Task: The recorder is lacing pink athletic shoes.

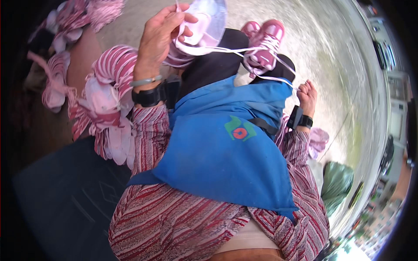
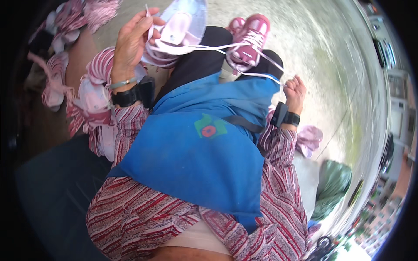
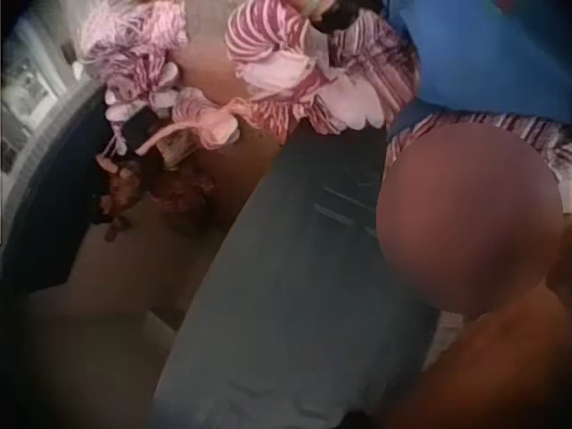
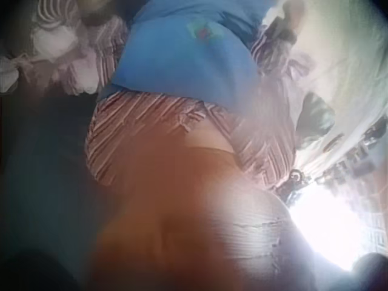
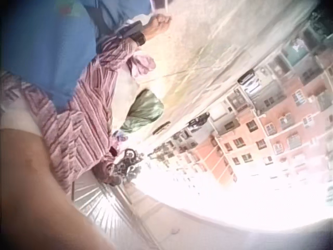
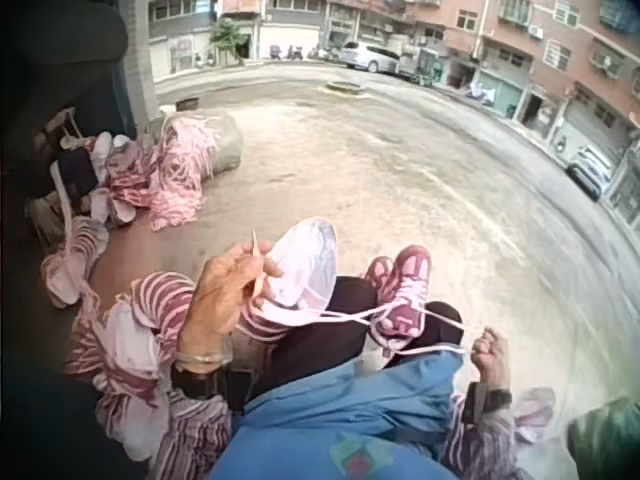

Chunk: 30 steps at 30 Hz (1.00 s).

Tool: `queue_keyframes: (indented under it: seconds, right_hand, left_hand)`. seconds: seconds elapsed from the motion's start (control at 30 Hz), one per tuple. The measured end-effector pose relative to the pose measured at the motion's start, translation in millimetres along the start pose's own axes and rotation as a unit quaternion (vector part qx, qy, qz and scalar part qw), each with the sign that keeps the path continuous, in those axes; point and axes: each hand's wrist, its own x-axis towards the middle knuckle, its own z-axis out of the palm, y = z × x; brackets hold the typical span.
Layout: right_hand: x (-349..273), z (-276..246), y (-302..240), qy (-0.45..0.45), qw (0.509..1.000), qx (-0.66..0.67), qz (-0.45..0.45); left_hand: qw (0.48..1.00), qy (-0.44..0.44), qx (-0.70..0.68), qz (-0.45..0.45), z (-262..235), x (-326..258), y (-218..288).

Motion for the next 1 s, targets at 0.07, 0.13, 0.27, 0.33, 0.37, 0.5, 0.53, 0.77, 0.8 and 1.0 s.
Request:
queue_keyframes:
  seconds: [0.07,0.13,0.27,0.33,0.37,0.5,0.53,0.77,0.8,1.0]
  right_hand:
    - [-4,-22,-12,0.061,0.997,0.047,-0.017]
    - [-1,-42,-19,0.058,0.997,0.019,-0.051]
    - [-2,-47,-9,0.086,0.988,-0.099,-0.079]
    - [-6,-47,-14,0.103,0.978,-0.159,-0.090]
    - [-7,-46,-15,0.112,0.961,-0.229,-0.107]
    - [0,-62,-25,0.104,0.579,-0.704,-0.398]
    - [-12,-33,-19,0.158,0.565,-0.721,-0.369]
    - [-33,58,27,-0.116,0.616,-0.699,-0.344]
    - [-35,61,31,-0.133,0.575,-0.727,-0.351]
    - [-34,59,30,-0.202,0.504,-0.776,-0.323]
  left_hand:
    - [0.993,-0.080,-0.020,-0.089,27,11,-24]
    - [0.973,-0.171,-0.010,-0.151,49,25,-41]
    - [0.958,-0.205,0.146,-0.141,98,35,-80]
    - [0.938,-0.161,0.305,-0.042,119,38,-98]
    - [0.935,-0.168,0.309,-0.049,126,44,-104]
    - [0.849,-0.191,0.481,0.107,146,59,-127]
    - [0.814,-0.207,0.540,0.048,144,60,-129]
    - [0.785,-0.282,0.550,-0.043,133,71,-123]
    - [0.804,-0.304,0.501,-0.100,130,71,-119]
    - [0.854,-0.336,0.318,-0.238,114,67,-108]
